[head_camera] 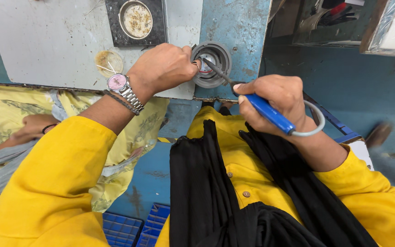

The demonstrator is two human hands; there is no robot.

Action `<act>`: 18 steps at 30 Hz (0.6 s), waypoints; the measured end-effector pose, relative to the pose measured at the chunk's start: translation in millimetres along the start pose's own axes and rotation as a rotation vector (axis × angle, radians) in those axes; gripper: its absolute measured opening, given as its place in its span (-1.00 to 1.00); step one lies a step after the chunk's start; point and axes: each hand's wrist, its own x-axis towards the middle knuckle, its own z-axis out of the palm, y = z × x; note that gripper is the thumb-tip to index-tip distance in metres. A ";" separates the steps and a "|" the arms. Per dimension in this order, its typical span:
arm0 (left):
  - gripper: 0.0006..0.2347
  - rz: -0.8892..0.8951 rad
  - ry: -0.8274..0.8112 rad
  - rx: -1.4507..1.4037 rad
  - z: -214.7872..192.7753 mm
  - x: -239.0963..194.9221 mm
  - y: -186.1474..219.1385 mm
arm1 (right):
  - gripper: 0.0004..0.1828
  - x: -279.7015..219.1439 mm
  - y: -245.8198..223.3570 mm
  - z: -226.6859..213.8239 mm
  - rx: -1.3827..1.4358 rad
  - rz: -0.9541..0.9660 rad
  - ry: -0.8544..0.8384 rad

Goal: The person assembles an LED light component by placing a LED board into a plastic housing, stripping wires with pliers, and soldering connections.

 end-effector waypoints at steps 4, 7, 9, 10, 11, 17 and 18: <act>-0.87 -0.004 0.025 0.002 2.6 -0.6 -0.4 | -0.89 -4.9 -1.2 4.8 -0.025 -0.030 0.005; -0.88 0.004 0.068 0.006 6.8 -3.9 2.4 | -0.86 -11.7 -0.6 6.8 -0.013 0.064 0.082; -0.86 -0.038 0.148 0.010 12.2 -5.6 8.9 | -0.83 -17.3 -1.1 8.4 0.056 0.213 0.114; -0.85 -0.056 0.188 0.012 14.4 -5.2 12.4 | -0.81 -19.5 -1.2 8.8 0.089 0.289 0.131; -0.86 -0.116 0.176 -0.005 16.5 -4.8 18.9 | -0.81 -21.1 -0.9 9.1 0.088 0.297 0.131; -0.86 -0.275 0.192 -0.046 19.1 -4.3 47.9 | -0.81 -23.7 3.0 6.0 0.107 0.304 0.133; -0.85 -0.279 0.214 -0.046 18.6 -5.0 48.3 | -0.82 -24.1 3.2 6.7 0.107 0.293 0.134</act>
